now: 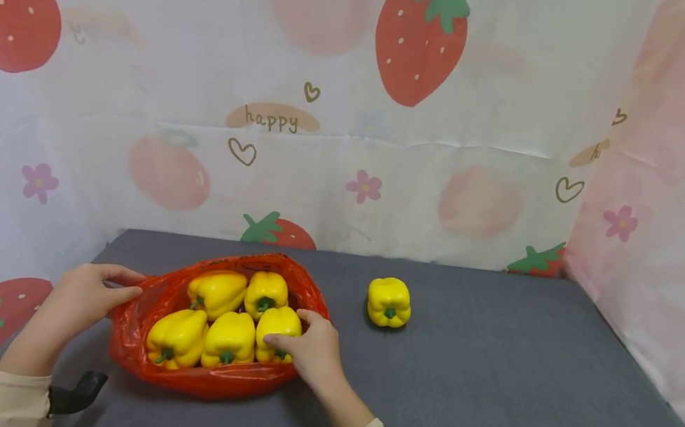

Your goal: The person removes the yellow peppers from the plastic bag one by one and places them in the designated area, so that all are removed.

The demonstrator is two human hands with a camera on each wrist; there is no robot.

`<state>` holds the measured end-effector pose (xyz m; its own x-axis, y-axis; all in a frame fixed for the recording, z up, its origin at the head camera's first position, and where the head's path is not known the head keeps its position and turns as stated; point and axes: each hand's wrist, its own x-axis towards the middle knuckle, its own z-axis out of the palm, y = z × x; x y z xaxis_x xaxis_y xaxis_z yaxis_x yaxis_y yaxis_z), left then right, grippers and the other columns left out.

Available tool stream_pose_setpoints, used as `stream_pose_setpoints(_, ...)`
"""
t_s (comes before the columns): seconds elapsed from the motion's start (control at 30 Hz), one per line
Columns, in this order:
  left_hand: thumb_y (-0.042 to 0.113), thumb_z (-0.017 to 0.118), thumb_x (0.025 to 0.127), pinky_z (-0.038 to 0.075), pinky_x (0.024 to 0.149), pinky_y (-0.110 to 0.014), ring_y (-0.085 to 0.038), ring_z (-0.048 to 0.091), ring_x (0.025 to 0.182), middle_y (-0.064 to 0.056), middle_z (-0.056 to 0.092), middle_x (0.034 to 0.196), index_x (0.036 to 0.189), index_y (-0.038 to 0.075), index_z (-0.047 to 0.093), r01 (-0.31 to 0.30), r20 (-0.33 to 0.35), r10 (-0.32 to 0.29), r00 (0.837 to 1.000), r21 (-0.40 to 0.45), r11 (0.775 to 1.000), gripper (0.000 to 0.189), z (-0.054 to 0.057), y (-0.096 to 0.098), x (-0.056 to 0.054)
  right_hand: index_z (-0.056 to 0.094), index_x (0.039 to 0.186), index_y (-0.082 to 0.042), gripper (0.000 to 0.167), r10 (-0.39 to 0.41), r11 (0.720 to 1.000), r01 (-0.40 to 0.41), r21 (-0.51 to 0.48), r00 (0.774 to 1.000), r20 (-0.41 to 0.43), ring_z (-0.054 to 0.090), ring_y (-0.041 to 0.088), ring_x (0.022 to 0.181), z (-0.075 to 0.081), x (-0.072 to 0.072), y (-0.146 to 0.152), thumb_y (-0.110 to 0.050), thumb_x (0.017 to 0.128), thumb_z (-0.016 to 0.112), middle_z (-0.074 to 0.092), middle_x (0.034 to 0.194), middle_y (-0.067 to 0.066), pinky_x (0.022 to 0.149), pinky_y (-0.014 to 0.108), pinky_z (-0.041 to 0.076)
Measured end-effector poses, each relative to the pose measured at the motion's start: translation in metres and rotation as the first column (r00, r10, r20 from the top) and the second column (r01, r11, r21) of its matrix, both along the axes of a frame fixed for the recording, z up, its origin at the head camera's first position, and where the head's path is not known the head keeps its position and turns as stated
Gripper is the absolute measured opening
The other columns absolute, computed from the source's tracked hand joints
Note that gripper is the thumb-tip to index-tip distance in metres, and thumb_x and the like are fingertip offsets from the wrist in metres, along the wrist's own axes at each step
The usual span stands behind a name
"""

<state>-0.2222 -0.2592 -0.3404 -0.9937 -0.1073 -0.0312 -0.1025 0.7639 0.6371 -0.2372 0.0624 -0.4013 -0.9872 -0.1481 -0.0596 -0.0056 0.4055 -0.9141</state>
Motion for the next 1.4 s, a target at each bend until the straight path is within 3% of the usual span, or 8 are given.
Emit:
stream_pose_setpoints(0.63, 0.019, 0.064, 0.095, 0.062, 0.071, -0.037, -0.015, 0.068, 0.074, -0.029, 0.064, 0.121, 0.122, -0.003, 0.066, -0.002, -0.004, 0.002, 1.000, 0.001, 1.000, 0.035, 0.001, 0.002, 0.001, 0.058, 0.135, 0.001, 0.072, -0.023, 1.000, 0.022, -0.016, 1.000, -0.015, 0.062, 0.027, 0.116, -0.002, -0.001, -0.001, -0.033, 0.077, 0.085, 0.063, 0.134, 0.015, 0.097, 0.044, 0.055)
stream_pose_setpoints(1.4, 0.020, 0.064, 0.095, 0.062, 0.071, -0.038, -0.015, 0.067, 0.074, -0.029, 0.065, 0.119, 0.122, -0.004, 0.066, 0.005, 0.005, -0.005, 1.000, -0.030, 1.000, 0.036, 0.000, 0.000, 0.000, 0.057, 0.138, -0.003, 0.073, -0.061, 0.995, 0.061, -0.081, 0.998, -0.002, 0.059, 0.027, 0.121, 0.022, 0.007, 0.006, -0.034, 0.078, 0.084, 0.061, 0.138, 0.014, 0.100, 0.045, 0.053)
